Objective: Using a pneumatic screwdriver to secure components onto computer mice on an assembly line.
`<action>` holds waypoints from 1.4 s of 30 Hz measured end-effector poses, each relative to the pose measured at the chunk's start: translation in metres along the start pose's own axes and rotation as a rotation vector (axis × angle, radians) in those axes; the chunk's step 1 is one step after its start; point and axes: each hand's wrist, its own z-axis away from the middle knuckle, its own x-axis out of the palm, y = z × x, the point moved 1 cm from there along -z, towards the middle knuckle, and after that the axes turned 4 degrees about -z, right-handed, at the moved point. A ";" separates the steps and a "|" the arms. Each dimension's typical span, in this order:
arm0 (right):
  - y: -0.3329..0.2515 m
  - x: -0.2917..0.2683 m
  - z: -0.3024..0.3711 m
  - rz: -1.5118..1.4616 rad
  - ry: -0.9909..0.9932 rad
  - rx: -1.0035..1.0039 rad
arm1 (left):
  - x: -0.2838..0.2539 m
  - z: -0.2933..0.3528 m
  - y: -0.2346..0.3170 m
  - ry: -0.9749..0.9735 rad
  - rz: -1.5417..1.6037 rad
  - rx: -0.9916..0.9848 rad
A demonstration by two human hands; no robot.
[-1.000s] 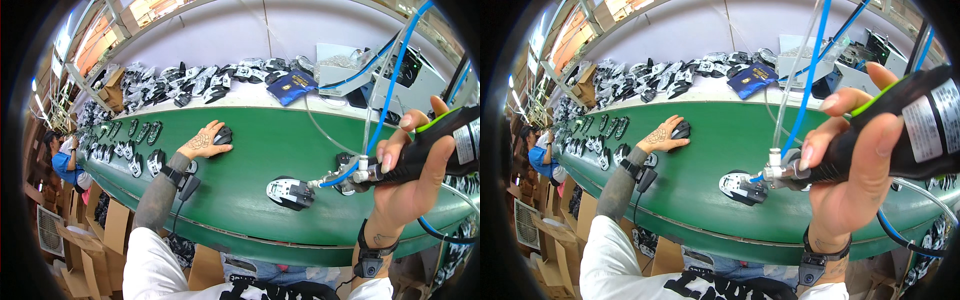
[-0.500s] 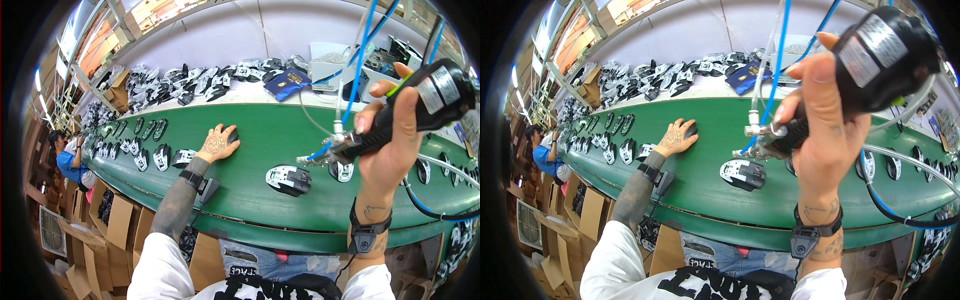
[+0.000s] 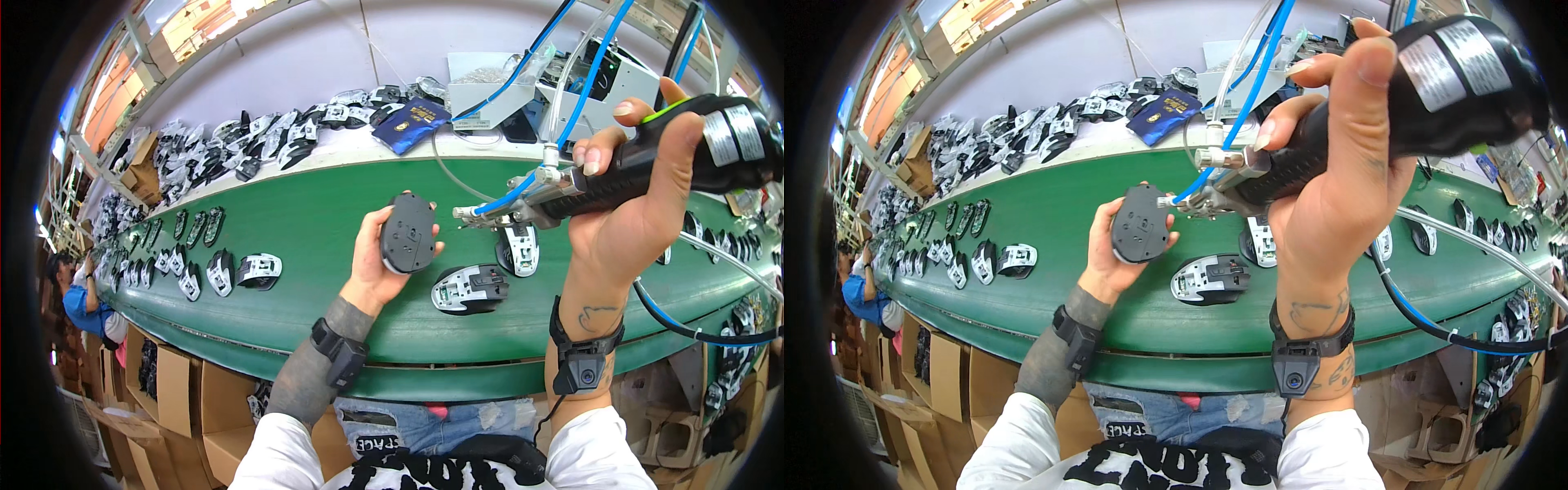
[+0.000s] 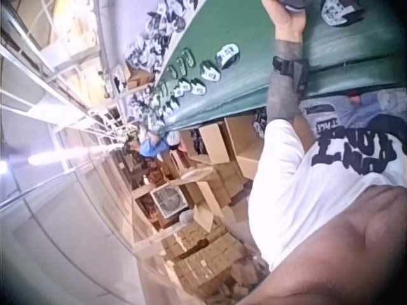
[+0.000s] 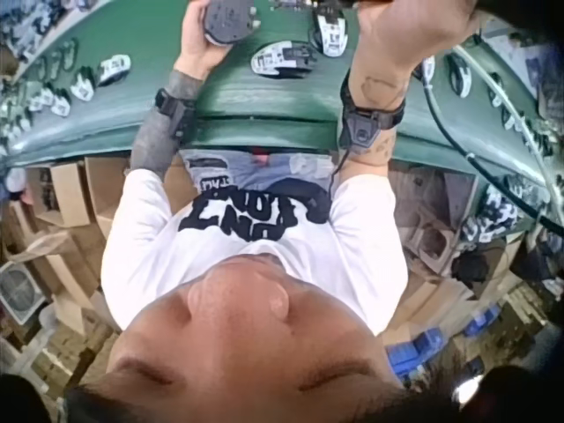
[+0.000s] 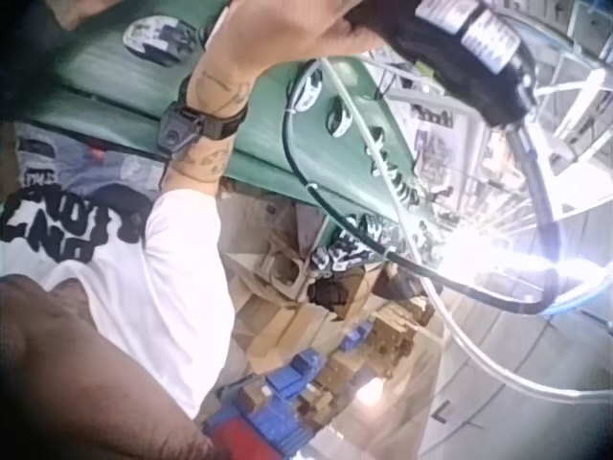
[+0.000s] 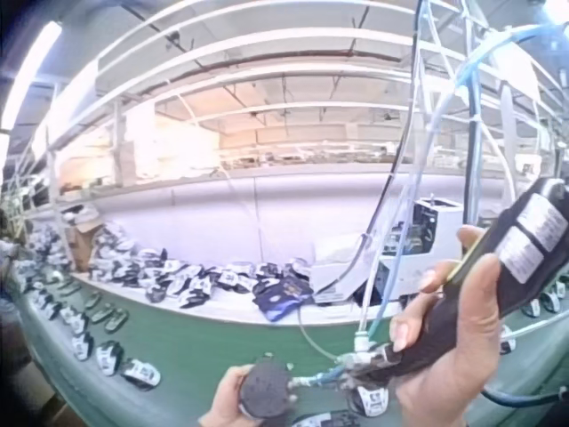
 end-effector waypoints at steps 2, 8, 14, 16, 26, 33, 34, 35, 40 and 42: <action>-0.001 0.004 0.002 -0.097 -0.010 -0.007 | 0.011 0.010 -0.006 0.005 0.087 -0.045; 0.008 0.008 0.007 -0.166 -0.101 0.035 | 0.001 0.021 -0.021 0.084 -0.023 -0.108; 0.010 0.007 0.010 -0.131 -0.052 -0.008 | 0.002 0.023 -0.027 -0.003 0.006 -0.104; 0.011 0.006 0.010 -0.204 -0.106 0.007 | 0.005 0.024 -0.025 -0.036 -0.008 -0.121; 0.009 0.024 0.016 -0.178 -0.182 -0.083 | 0.007 0.028 -0.023 -0.041 -0.055 -0.077; 0.001 -0.003 -0.001 -0.103 -0.074 -0.069 | -0.003 0.014 -0.014 0.118 0.001 -0.021; 0.003 -0.001 0.001 -0.105 -0.072 -0.068 | -0.003 0.015 -0.014 0.120 -0.001 -0.020; 0.006 0.003 0.003 -0.079 -0.031 -0.029 | -0.003 0.016 -0.014 0.073 0.018 -0.015; 0.013 0.007 0.005 -0.137 -0.095 0.020 | -0.001 0.022 -0.013 -0.042 0.062 -0.020; 0.012 0.007 0.004 -0.143 -0.096 0.014 | 0.002 0.023 -0.015 -0.079 0.060 -0.020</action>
